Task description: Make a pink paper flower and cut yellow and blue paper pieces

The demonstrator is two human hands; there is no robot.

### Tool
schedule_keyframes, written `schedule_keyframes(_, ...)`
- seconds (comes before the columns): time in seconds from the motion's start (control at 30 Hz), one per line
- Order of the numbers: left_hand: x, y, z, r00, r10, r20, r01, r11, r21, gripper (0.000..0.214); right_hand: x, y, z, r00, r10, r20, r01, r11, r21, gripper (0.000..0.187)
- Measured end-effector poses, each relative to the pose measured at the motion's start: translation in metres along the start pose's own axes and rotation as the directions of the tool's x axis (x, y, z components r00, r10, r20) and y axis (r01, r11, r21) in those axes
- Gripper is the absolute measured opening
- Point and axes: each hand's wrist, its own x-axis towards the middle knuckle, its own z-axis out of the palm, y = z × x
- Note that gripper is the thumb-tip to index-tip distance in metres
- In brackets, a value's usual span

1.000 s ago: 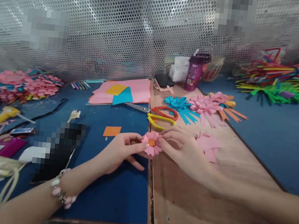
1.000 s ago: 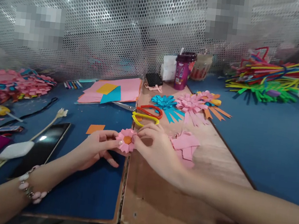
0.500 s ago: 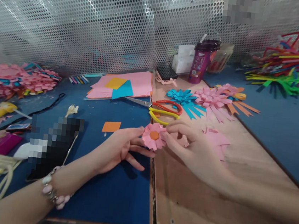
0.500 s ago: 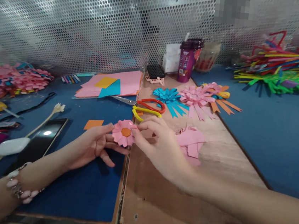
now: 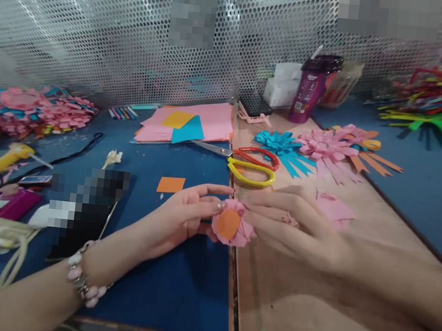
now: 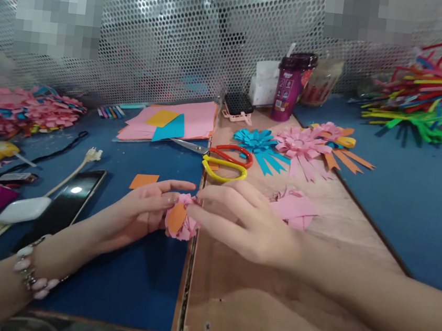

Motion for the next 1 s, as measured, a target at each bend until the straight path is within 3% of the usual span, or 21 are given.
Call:
schedule_keyframes(0.07,0.0,0.0,0.001,0.997,0.061,-0.039,-0.06,0.998,0.013,0.031,0.002,0.0,0.006,0.997,0.06,-0.057,-0.059,0.998,0.017,0.035)
schedule_keyframes(0.17,0.0,0.0,0.003,0.988,0.12,-0.101,-0.117,0.993,0.033,0.025,0.004,-0.004,0.014,0.96,0.264,-0.089,-0.245,0.953,0.18,0.036)
schedule_keyframes(0.23,0.001,-0.001,0.004,0.979,0.138,-0.15,-0.133,0.99,0.039,0.023,0.005,-0.008,0.015,0.898,0.438,-0.027,-0.405,0.851,0.333,0.031)
schedule_keyframes(0.33,0.001,-0.004,0.003,0.964,0.166,-0.21,-0.158,0.986,0.053,0.022,0.008,-0.017,0.014,0.775,0.612,0.158,-0.596,0.623,0.507,0.019)
schedule_keyframes(0.4,0.001,-0.007,0.002,0.954,0.186,-0.237,-0.175,0.982,0.066,0.022,0.011,-0.021,0.014,0.716,0.642,0.276,-0.657,0.484,0.578,0.019)
schedule_keyframes(0.47,0.001,-0.008,0.001,0.948,0.198,-0.248,-0.186,0.98,0.072,0.023,0.014,-0.023,0.015,0.69,0.63,0.356,-0.673,0.378,0.636,0.021)
schedule_keyframes(0.6,0.0,-0.008,0.002,0.948,0.204,-0.247,-0.19,0.979,0.077,0.022,0.016,-0.02,0.017,0.658,0.632,0.41,-0.676,0.257,0.69,0.025)
schedule_keyframes(0.8,-0.001,-0.006,0.005,0.942,0.227,-0.246,-0.208,0.973,0.101,0.022,0.013,-0.014,0.014,0.506,0.648,0.569,-0.797,0.098,0.596,0.029)
schedule_keyframes(1.0,-0.002,-0.005,0.007,0.975,0.154,-0.163,-0.135,0.983,0.12,0.039,0.01,-0.013,0.017,0.541,0.669,0.51,-0.759,0.126,0.639,0.023)
